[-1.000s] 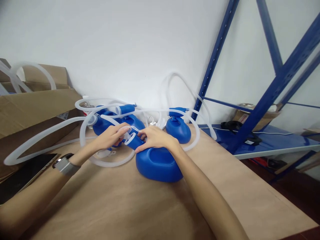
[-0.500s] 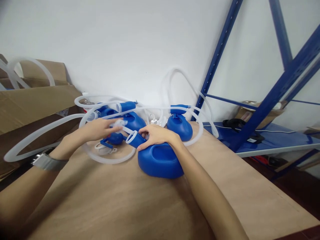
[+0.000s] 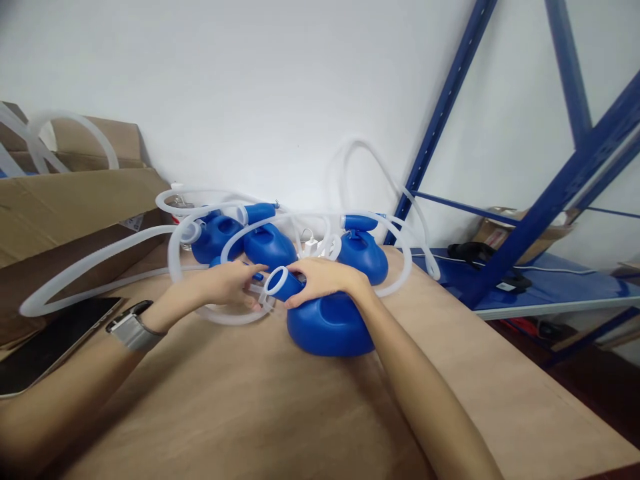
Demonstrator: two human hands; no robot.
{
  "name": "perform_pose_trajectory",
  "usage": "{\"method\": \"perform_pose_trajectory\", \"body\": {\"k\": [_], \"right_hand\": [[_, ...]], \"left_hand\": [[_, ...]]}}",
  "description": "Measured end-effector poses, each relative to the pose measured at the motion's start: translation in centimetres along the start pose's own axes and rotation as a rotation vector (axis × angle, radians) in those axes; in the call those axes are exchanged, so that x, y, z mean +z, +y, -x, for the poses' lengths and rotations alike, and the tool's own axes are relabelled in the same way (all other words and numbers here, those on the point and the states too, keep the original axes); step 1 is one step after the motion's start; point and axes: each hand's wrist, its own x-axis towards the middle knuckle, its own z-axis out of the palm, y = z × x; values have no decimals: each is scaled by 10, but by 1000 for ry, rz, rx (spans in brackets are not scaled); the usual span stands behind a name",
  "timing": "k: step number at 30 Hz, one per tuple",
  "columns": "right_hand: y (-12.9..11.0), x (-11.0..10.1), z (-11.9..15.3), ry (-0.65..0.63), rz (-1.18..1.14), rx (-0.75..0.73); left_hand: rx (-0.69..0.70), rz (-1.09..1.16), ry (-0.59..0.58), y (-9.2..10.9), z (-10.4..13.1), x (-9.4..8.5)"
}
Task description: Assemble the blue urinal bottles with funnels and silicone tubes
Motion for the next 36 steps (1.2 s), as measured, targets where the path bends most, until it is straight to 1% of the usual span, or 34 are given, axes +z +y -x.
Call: {"method": "perform_pose_trajectory", "body": {"k": [2,3,5,7,9,10,13,16,20,24,28,31,34,36], "right_hand": [[-1,1,-1,-9,16,20],[0,1,-1,-13,29,35],[0,2,-1,-24,65,69],[1,2,-2,-30,102,97],[1,3,-2,-37,119,107],[0,3,-2,-37,122,109],[-3,2,-2,-32,123,114],[-4,2,-2,-39,153,134],[-3,3,-3,-50,161,82],[-4,5,-6,-73,148,18],[-8,6,-8,-66,162,13],[-10,7,-10,-64,151,18],[-11,8,-10,-55,158,22],[-12,8,-9,-49,158,-13]], "left_hand": [[155,144,-12,6,4,-8],[195,173,21,9,7,-13],[220,161,141,15,14,-21],[261,160,249,21,21,-26],[316,230,279,29,24,-26],[324,278,271,33,24,-24],[284,442,228,41,19,-18],[276,574,188,42,11,-12],[290,548,200,38,7,-10],[354,517,138,33,11,-15],[402,530,70,28,13,-19],[434,537,47,25,10,-20],[441,565,36,21,9,-22],[418,645,-12,17,13,-26]]}}
